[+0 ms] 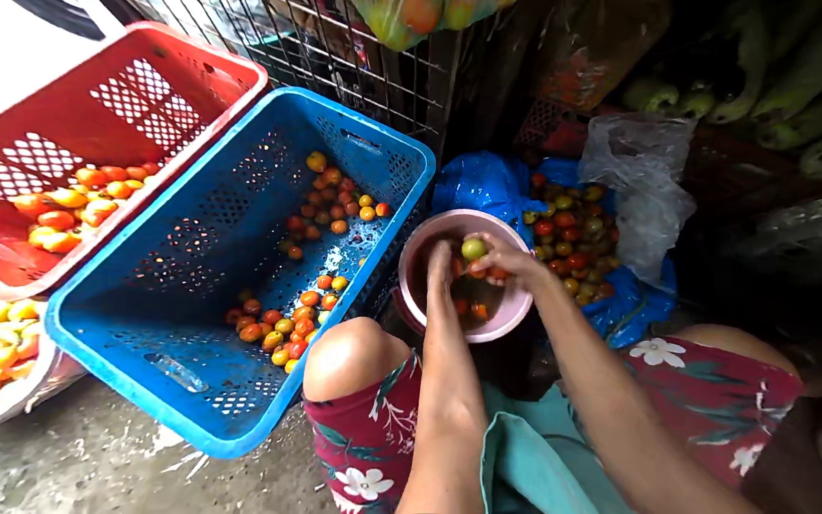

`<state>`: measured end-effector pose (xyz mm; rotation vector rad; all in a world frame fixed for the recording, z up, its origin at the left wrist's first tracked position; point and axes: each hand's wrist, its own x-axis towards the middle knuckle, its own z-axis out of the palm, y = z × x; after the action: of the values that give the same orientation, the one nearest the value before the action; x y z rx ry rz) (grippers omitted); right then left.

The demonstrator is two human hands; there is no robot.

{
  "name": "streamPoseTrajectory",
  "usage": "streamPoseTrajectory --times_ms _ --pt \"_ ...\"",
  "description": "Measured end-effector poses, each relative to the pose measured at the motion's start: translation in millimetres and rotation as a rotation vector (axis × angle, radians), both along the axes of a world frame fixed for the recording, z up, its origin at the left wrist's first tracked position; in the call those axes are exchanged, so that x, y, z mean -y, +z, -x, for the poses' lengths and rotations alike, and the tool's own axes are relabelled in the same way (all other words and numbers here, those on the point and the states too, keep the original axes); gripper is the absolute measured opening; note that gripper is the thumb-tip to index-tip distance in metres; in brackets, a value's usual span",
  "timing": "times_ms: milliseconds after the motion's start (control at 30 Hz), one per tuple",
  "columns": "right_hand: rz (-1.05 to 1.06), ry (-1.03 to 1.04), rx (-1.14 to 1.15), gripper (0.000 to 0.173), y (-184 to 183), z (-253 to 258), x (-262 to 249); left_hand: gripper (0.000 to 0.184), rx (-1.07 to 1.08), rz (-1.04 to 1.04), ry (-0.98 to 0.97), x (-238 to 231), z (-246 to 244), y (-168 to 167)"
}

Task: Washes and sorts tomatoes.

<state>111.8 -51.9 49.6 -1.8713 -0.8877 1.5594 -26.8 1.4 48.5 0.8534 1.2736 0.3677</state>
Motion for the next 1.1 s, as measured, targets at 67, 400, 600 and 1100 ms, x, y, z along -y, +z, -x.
streamPoseTrajectory --times_ms 67,400,600,1100 --pt "-0.072 -0.026 -0.126 0.063 18.9 -11.8 14.2 0.038 0.117 -0.022 -0.095 -5.5 -0.2 -20.9" --pt "-0.246 -0.238 -0.051 0.037 27.2 -1.3 11.4 0.045 0.717 0.238 -0.081 -12.8 -9.0 -63.5" --pt "-0.42 -0.359 -0.482 0.031 24.1 0.9 24.7 0.06 1.098 0.179 -0.074 -18.5 -4.9 -66.4" --pt "0.254 -0.658 -0.041 0.038 -59.5 36.8 -39.3 0.048 0.173 0.163 0.517 -7.9 -20.6 -78.2"
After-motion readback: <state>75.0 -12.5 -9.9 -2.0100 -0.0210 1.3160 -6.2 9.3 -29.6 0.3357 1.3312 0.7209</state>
